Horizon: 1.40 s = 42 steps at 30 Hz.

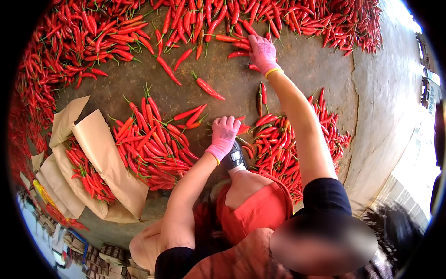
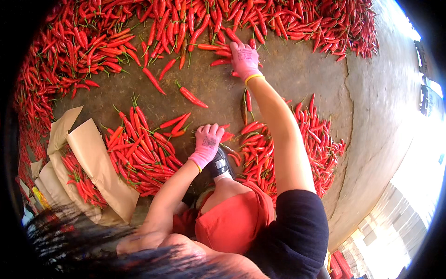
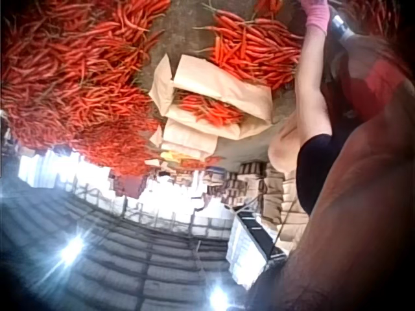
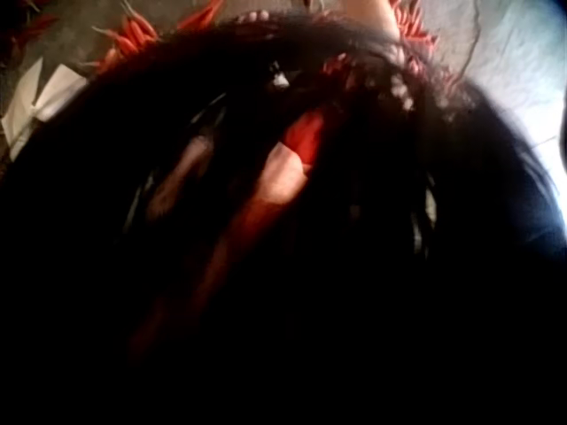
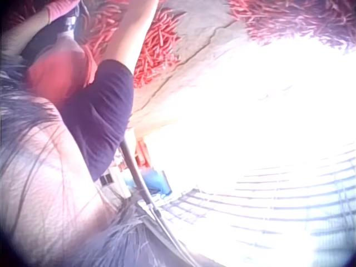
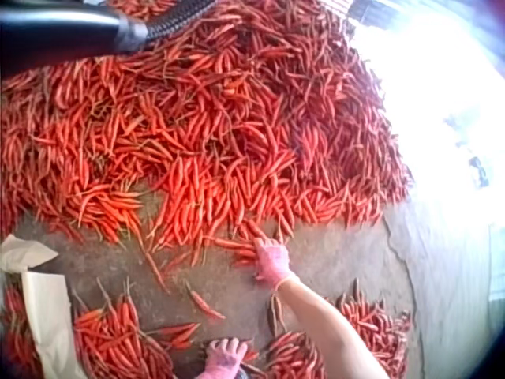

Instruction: The person sits on a concrete floor surrounded by red chili peppers and sorts them into brown paper bags. They pick up handfuls of peppers from the floor, separate them, and place them into the bags, occasionally adjusting the bags or the pile of peppers.

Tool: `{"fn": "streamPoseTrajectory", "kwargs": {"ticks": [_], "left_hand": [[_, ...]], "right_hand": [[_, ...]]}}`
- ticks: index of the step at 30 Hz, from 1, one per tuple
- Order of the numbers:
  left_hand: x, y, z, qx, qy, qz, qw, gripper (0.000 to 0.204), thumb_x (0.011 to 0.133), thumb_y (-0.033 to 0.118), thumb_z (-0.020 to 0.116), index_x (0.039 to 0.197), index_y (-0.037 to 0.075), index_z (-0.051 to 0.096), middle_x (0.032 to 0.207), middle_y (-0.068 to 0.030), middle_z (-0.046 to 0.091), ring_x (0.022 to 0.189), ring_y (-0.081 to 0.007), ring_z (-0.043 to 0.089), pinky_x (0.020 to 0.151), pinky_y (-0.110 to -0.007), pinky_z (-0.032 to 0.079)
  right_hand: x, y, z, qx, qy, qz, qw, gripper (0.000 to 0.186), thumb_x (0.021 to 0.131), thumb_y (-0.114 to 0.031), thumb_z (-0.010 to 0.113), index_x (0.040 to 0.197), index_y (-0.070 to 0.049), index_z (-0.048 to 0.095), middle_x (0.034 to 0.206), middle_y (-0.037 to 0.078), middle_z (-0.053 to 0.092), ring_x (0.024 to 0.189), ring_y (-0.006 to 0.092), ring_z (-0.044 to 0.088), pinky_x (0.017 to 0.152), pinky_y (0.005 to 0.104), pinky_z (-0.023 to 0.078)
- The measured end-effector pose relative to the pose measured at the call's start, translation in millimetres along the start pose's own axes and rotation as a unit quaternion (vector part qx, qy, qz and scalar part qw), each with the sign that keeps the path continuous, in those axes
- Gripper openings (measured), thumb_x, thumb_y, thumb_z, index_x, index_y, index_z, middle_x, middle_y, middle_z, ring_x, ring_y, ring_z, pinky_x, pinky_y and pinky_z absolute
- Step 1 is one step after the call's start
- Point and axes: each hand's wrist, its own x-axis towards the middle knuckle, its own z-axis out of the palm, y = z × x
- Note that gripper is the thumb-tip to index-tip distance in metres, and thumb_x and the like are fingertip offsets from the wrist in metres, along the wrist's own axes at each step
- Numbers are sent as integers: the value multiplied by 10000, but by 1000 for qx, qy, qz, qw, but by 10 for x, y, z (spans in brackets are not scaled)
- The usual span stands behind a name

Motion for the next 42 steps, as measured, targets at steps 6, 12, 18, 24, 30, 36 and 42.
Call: {"fn": "streamPoseTrajectory", "kwargs": {"ticks": [6, 12, 18, 24, 30, 36, 42], "left_hand": [[-56, -47, 69, -39, -52, -23, 998, 114, 819, 180, 593, 928, 190, 625, 911, -13, 583, 914, -228, 584, 843, -408, 461], [-36, -140, 83, -111, -31, 30, 993, 195, 762, 188, 662, 952, 189, 620, 945, -19, 580, 964, -242, 573, 890, -435, 443], [-423, -34, -348, -218, 4, 79, 973, 567, 659, 192, 776, 1189, 148, 579, 1072, -40, 561, 1065, -265, 548, 1000, -458, 413], [-929, -9, -594, -350, -31, 47, 935, 375, 763, 164, 711, 1123, 116, 615, 941, -66, 578, 873, -276, 624, 765, -417, 509], [-1157, -223, -720, -645, -61, -425, 632, 324, 804, 69, 716, 1115, 81, 631, 834, -29, 668, 691, -122, 621, 603, -269, 479], [-407, -756, -350, -778, 311, -415, 354, 299, 815, 38, 705, 1108, 60, 652, 937, -45, 687, 773, -180, 651, 639, -318, 515], [-57, -1205, -856, -805, 234, -491, 235, 331, 851, 31, 687, 1179, 54, 648, 1060, -80, 709, 927, -210, 686, 851, -344, 553]], "right_hand": [[-17, -8, -75, -3, -75, 15, 997, 442, 773, -180, 706, 1190, -133, 568, 1079, 148, 661, 1036, 344, 634, 870, 466, 510], [30, 182, 10, 37, -96, 71, 992, 427, 753, -189, 716, 1152, -121, 580, 1081, 163, 667, 1059, 380, 630, 873, 487, 510], [-522, -778, -269, 331, -110, -73, 934, 276, 754, -158, 694, 1017, -108, 628, 936, 145, 672, 884, 374, 655, 751, 459, 525], [-1227, -2044, 321, 157, 53, -427, 889, 152, 793, -179, 637, 939, -164, 595, 991, 30, 616, 966, 249, 622, 726, 392, 507], [-971, -2106, 481, 124, -40, -300, 945, 284, 796, -214, 638, 1070, -186, 568, 980, 45, 606, 938, 246, 611, 693, 407, 478], [-832, -2245, 441, 172, -112, -153, 967, 367, 727, -188, 720, 1061, -110, 590, 1013, 126, 662, 1006, 332, 641, 835, 458, 522], [-509, -2069, 247, 579, -381, -6, 720, 503, 802, -61, 730, 1286, -19, 599, 996, 63, 718, 834, 138, 670, 707, 313, 536]]}}
